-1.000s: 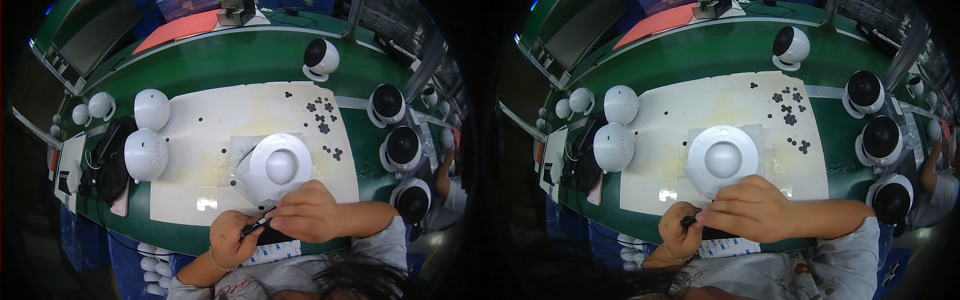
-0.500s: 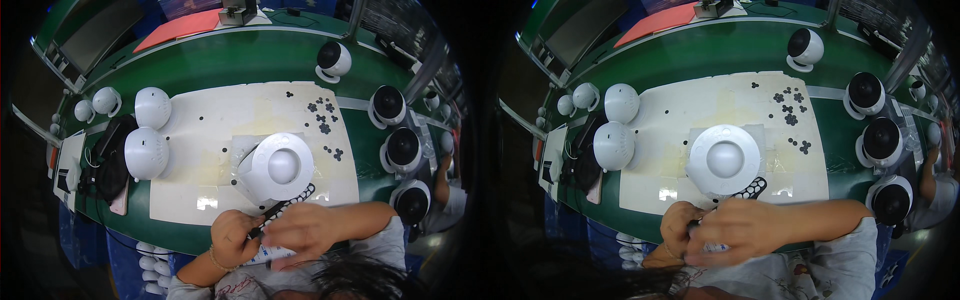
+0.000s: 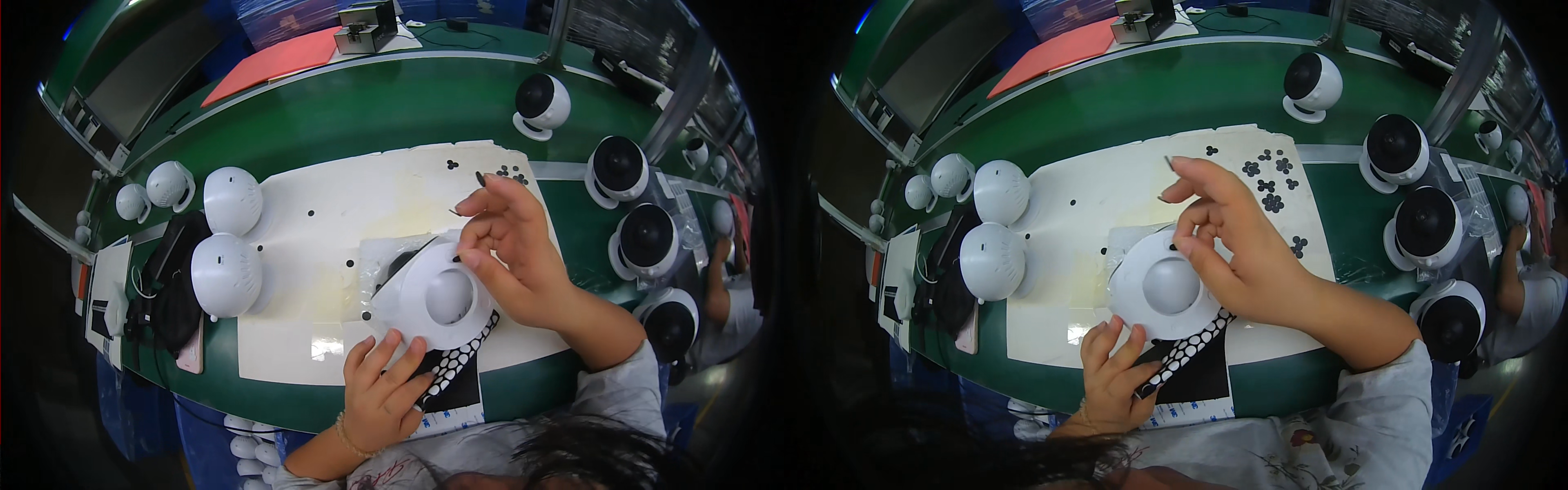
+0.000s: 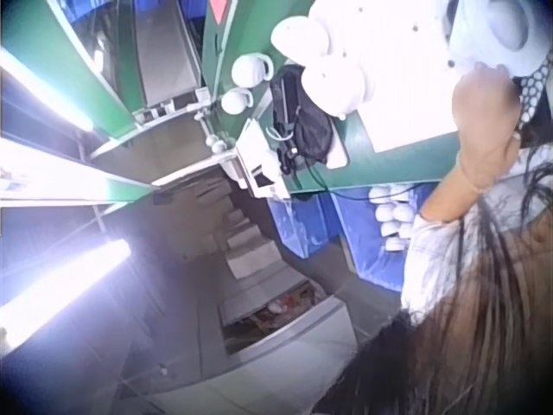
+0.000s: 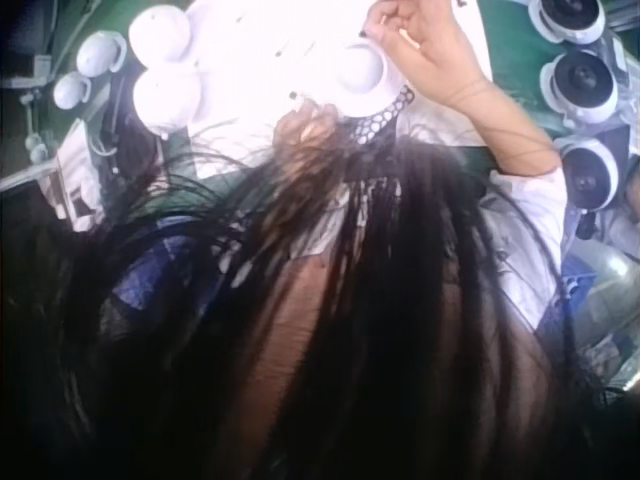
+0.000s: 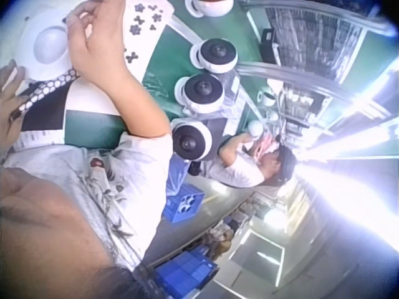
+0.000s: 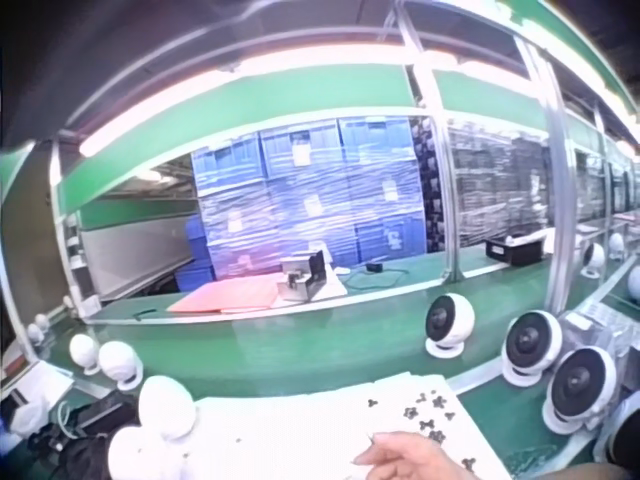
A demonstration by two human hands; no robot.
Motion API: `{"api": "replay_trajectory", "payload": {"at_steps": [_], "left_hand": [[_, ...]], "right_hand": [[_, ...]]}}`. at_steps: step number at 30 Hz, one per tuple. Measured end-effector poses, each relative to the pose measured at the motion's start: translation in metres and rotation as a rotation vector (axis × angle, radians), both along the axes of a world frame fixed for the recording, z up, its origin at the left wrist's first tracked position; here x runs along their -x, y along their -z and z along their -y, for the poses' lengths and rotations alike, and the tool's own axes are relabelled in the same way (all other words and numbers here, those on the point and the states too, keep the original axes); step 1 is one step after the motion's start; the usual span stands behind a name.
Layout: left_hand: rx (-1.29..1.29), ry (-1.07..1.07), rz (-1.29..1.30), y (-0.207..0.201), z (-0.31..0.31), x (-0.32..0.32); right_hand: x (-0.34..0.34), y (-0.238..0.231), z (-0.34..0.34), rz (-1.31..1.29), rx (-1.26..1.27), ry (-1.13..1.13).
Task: The person transfers white dome-shaped security cameras from a blue bin to a green workbench. They then pick up a camera and apply small black circular stickers to the bottom of the device, repeating this process for multiple units.
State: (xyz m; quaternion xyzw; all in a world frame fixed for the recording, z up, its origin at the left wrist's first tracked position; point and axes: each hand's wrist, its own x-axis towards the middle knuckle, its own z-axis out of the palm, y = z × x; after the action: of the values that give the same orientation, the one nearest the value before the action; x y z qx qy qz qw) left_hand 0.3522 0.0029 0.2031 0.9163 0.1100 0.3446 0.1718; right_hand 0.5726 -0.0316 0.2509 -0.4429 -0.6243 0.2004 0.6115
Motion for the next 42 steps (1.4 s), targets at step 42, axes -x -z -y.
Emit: {"api": "replay_trajectory", "payload": {"at_steps": [42], "left_hand": [[0.033, -0.005, 0.012, 0.001, 0.000, 0.000]], "right_hand": [[0.021, -0.009, -0.009, 0.245, 0.121, -0.056]]}}
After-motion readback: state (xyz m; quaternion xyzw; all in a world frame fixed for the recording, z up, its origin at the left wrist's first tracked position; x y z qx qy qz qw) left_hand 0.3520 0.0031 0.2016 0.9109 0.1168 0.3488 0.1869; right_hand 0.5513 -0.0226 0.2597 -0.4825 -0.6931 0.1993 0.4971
